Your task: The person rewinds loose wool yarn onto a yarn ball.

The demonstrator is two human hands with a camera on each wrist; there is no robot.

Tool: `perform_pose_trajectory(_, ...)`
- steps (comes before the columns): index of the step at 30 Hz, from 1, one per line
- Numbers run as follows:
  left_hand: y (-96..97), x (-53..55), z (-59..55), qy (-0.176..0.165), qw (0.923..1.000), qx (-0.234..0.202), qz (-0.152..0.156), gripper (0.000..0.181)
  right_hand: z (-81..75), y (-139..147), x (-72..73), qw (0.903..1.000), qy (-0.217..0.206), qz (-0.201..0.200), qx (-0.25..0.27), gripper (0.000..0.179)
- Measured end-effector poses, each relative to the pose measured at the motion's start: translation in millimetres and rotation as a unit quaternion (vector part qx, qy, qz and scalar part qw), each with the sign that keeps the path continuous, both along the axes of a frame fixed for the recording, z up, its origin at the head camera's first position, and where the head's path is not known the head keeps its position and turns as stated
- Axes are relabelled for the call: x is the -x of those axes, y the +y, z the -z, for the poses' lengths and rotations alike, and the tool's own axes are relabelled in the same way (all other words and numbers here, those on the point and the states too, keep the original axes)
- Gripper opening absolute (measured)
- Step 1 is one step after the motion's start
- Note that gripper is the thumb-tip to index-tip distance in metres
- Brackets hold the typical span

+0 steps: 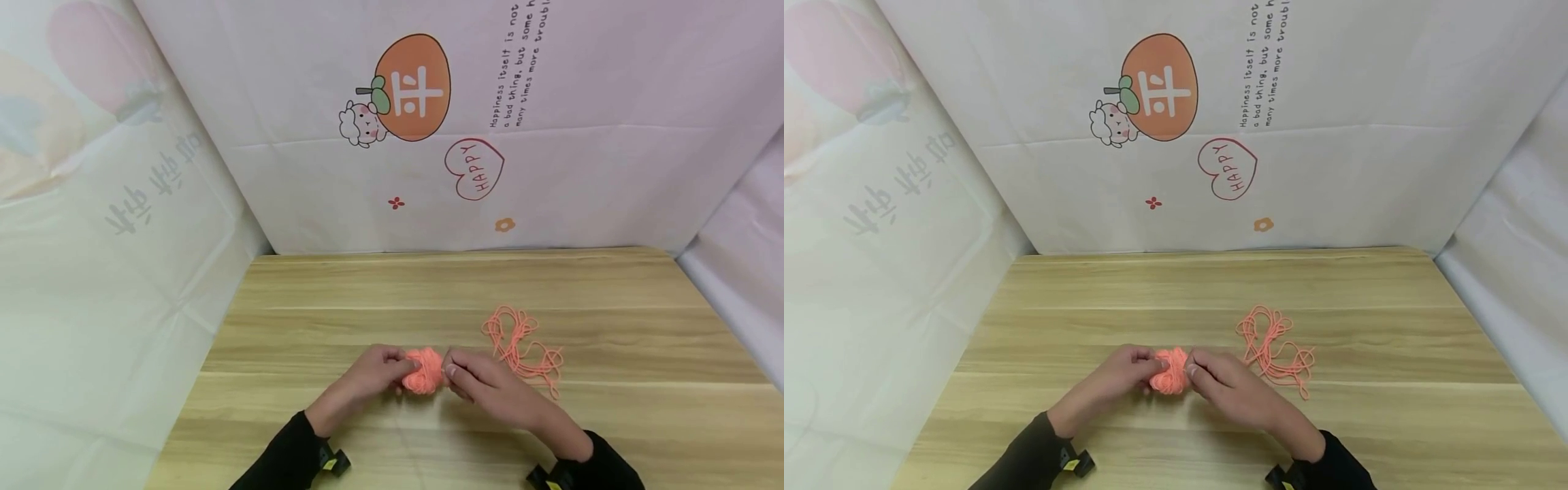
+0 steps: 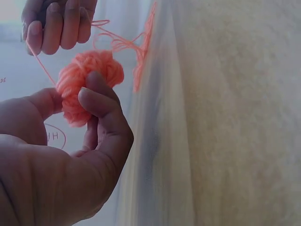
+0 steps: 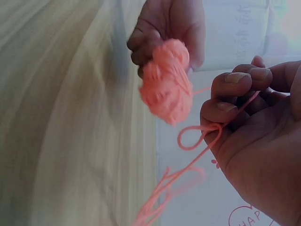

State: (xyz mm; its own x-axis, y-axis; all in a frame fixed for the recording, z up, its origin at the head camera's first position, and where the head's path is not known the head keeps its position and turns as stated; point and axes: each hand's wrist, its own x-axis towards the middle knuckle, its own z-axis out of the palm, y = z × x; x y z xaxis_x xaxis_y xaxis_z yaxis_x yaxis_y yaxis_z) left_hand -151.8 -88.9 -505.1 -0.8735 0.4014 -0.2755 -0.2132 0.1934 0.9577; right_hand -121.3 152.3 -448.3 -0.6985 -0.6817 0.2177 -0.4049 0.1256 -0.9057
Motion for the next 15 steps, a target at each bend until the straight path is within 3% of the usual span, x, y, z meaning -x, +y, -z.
perform_pose_trajectory(7,-3.1,7.5,-1.0,-0.02,0.9981,-0.041,-0.041,0.028,6.7,-0.2,-8.0,0.9998,-0.009,-0.004,-0.017,0.025)
perform_pose_trajectory(15,-5.5,15.9,-12.2,-0.013,0.9948,-0.085,-0.055,0.03,19.3,-5.9,-12.9,0.9986,-0.042,0.0,-0.033,0.027)
